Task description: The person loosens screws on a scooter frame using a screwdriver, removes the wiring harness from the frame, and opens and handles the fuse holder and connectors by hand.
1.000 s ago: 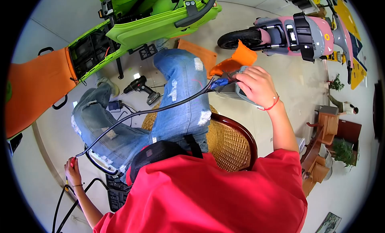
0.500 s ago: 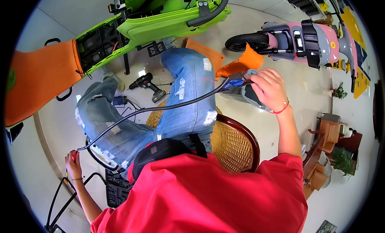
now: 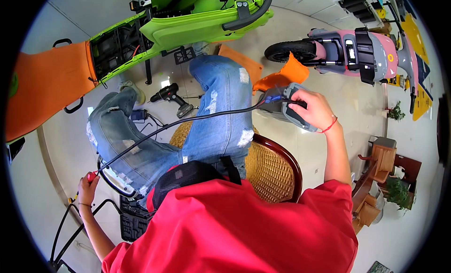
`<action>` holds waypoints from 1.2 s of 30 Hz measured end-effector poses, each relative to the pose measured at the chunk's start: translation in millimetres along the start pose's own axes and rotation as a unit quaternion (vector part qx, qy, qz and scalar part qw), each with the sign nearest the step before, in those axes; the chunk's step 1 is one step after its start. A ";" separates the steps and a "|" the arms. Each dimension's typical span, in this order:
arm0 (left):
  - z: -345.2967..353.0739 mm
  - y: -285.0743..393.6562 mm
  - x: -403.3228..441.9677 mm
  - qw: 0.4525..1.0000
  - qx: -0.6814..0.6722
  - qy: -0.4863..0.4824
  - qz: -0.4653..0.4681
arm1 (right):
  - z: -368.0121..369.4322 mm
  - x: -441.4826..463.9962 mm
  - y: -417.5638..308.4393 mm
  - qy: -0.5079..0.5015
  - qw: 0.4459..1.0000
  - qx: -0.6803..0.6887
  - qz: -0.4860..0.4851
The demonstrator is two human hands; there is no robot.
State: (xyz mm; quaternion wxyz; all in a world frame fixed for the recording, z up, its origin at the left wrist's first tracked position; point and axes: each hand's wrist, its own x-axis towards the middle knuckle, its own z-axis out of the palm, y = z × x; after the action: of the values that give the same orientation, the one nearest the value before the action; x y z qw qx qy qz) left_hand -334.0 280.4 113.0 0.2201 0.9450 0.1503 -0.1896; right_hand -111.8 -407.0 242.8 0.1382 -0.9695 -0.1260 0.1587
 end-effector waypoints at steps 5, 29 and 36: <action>2.2 -10.4 -0.9 0.991 -0.111 -0.073 -0.020 | 3.7 -2.8 -0.2 0.007 0.998 0.004 -0.055; -17.4 142.9 -2.3 0.646 -0.697 -0.297 -0.097 | 49.1 12.7 90.5 0.029 0.937 0.284 0.199; -22.7 158.8 4.9 0.642 -0.693 -0.314 -0.095 | 45.9 7.0 87.0 0.067 0.926 0.303 0.213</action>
State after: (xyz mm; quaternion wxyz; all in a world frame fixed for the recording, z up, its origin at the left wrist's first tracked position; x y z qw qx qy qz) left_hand -264.8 155.9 186.7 0.8257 0.3798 0.2488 -0.3348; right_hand -103.6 -475.5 172.3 0.3968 -0.8936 0.1472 0.1495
